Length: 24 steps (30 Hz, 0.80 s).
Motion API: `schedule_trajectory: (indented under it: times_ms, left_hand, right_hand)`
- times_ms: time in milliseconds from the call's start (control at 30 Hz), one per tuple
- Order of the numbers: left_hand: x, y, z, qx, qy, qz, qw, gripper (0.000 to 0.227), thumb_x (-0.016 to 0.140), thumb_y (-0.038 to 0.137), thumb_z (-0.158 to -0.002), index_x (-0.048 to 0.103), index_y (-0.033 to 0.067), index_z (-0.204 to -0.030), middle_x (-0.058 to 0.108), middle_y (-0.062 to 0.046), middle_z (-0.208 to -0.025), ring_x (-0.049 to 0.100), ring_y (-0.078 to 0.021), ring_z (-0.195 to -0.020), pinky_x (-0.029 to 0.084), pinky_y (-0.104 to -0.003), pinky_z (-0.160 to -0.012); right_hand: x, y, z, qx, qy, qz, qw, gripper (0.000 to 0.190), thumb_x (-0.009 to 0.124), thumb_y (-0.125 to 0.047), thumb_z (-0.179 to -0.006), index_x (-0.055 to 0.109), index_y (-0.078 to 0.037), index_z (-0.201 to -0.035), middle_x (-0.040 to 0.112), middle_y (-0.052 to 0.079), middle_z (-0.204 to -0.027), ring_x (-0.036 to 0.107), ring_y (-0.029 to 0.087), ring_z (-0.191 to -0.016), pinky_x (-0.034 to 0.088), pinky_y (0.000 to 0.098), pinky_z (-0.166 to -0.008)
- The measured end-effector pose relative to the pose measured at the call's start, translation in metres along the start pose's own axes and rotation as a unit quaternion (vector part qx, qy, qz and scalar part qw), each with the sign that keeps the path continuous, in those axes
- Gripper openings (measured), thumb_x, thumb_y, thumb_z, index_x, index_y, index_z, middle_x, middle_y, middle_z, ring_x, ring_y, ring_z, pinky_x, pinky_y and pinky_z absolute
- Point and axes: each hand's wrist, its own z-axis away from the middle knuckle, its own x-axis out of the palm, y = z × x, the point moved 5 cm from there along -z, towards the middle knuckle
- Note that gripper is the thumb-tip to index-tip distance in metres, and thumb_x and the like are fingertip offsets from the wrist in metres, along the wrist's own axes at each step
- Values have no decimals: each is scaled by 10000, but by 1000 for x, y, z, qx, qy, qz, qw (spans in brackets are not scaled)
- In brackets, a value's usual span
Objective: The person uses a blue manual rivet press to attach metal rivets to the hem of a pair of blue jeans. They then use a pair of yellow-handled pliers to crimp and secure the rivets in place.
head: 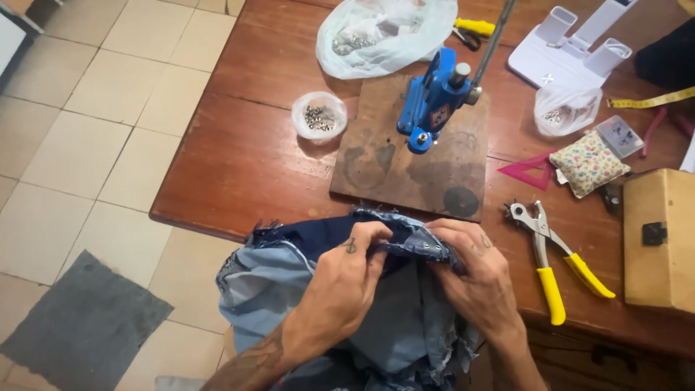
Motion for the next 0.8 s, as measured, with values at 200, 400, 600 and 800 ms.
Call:
schedule_trajectory:
  times_ms: [200,400,600,800]
  left_hand:
    - [-34,40,-15,163,61,-107,979,143,717,75,-1215,668,74,-1350,731,-136,-1167,739,-374,-1034,600,-499,-990]
    - [-12,52,-5,177,18,-162,971,257,650,108,-1233,641,-3,-1464,664,-198,-1253,672,-407,-1118,579,-523,-1035]
    - [-10,27,-3,7,-206,24,978,265,596,241,-1242,656,96,-1455,762,-186,-1414,822,-461,-1194,609,-597,-1024]
    - [-53,7,-114,280,-175,-98,939,527,565,7,-1065,877,103,-1478,863,-156,-1567,818,-343,-1461,600,-446,-1238]
  right_hand:
    - [5,-25,-2,49,-3,26,998,321,798,-160,-1135,799,-65,-1442,858,131,-1458,798,337,-1384,578,469,-1271]
    - [1,-70,40,-26,260,283,923,503,1100,-244,-1094,835,45,-1408,777,257,-1307,780,442,-1164,669,532,-1059]
    - [59,-30,92,442,93,-218,865,332,793,-312,-1100,957,-61,-1245,989,113,-974,938,187,-883,744,326,-865]
    - [121,-59,90,444,54,-363,817,571,905,-304,-1016,808,-67,-1527,941,88,-1423,832,165,-1283,640,324,-1181]
